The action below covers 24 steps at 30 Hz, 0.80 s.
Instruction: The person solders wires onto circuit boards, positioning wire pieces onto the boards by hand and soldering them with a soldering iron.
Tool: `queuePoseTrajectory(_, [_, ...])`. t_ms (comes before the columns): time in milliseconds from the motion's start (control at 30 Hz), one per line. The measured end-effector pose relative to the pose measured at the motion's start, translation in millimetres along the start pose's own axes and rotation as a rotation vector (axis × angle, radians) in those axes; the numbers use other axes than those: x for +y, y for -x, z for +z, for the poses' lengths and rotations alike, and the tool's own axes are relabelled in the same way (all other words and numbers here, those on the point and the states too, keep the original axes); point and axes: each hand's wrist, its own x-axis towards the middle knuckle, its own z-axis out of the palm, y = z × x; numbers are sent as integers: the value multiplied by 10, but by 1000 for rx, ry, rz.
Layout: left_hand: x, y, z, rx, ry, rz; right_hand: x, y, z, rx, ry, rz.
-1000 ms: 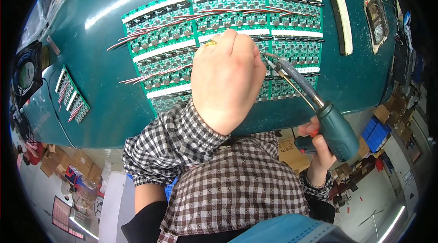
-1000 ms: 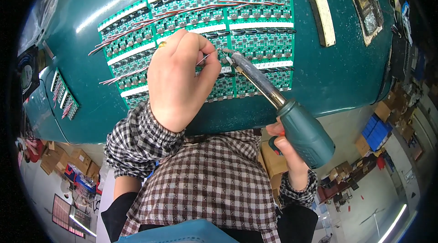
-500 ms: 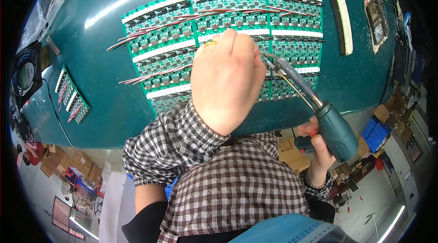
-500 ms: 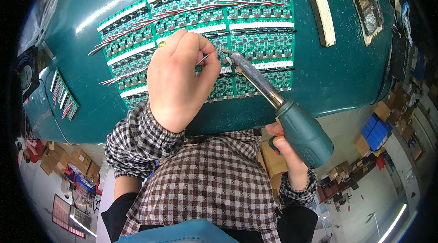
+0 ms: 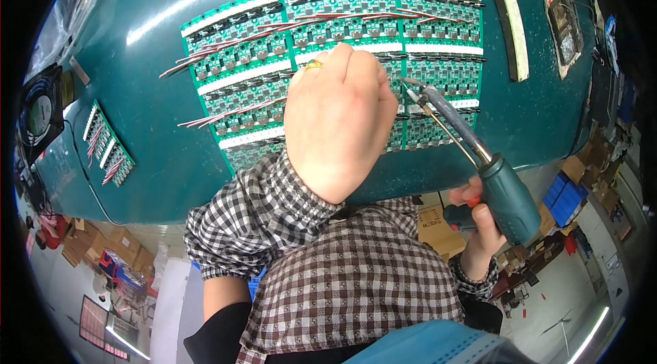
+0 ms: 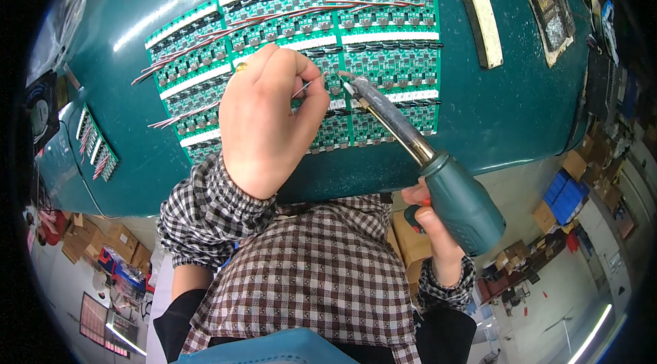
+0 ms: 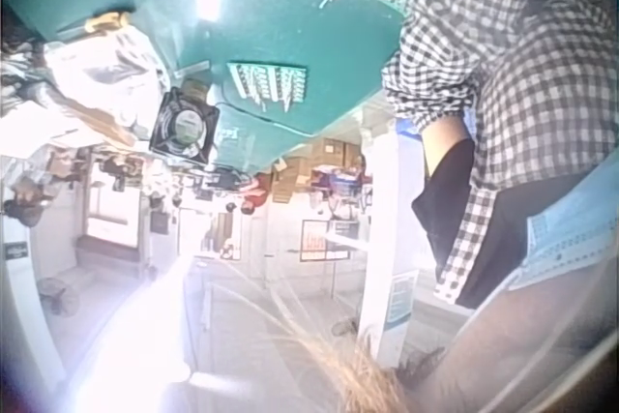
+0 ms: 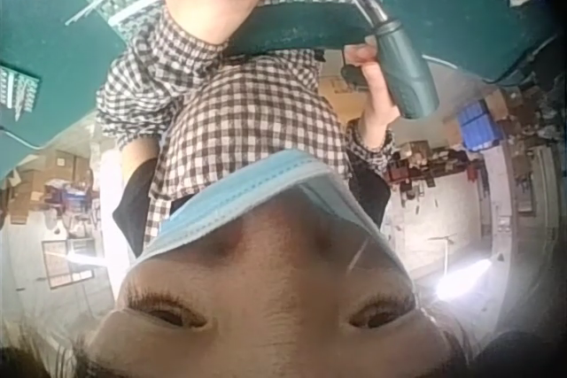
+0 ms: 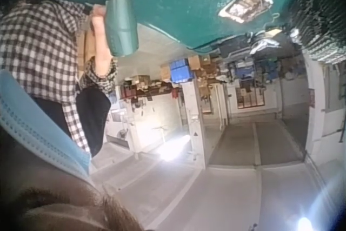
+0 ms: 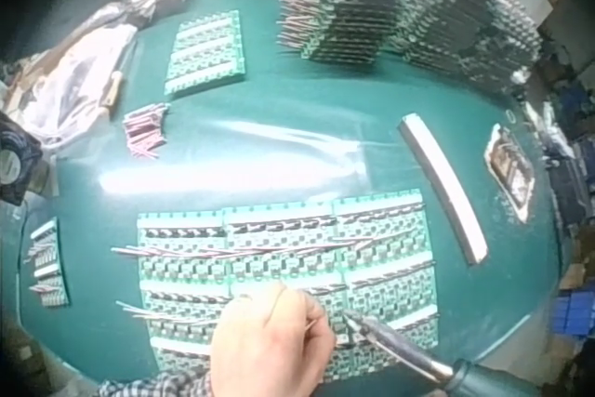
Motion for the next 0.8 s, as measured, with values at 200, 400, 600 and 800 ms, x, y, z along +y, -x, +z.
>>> queuePoseTrajectory(200, [-1, 1, 3, -8, 0, 5, -8, -24, 25, 114, -81, -7])
queuePoseTrajectory(400, [-8, 22, -20, -17, 4, 9, 236, -242, -154, 109, -413, -130])
queuePoseTrajectory(600, [-7, 45, -131, -70, 7, 22, 512, -564, -410, 128, -902, -154])
queuePoseTrajectory(800, [-63, 249, -245, -1, 23, 16, 682, -624, -514, -42, -1025, -234])
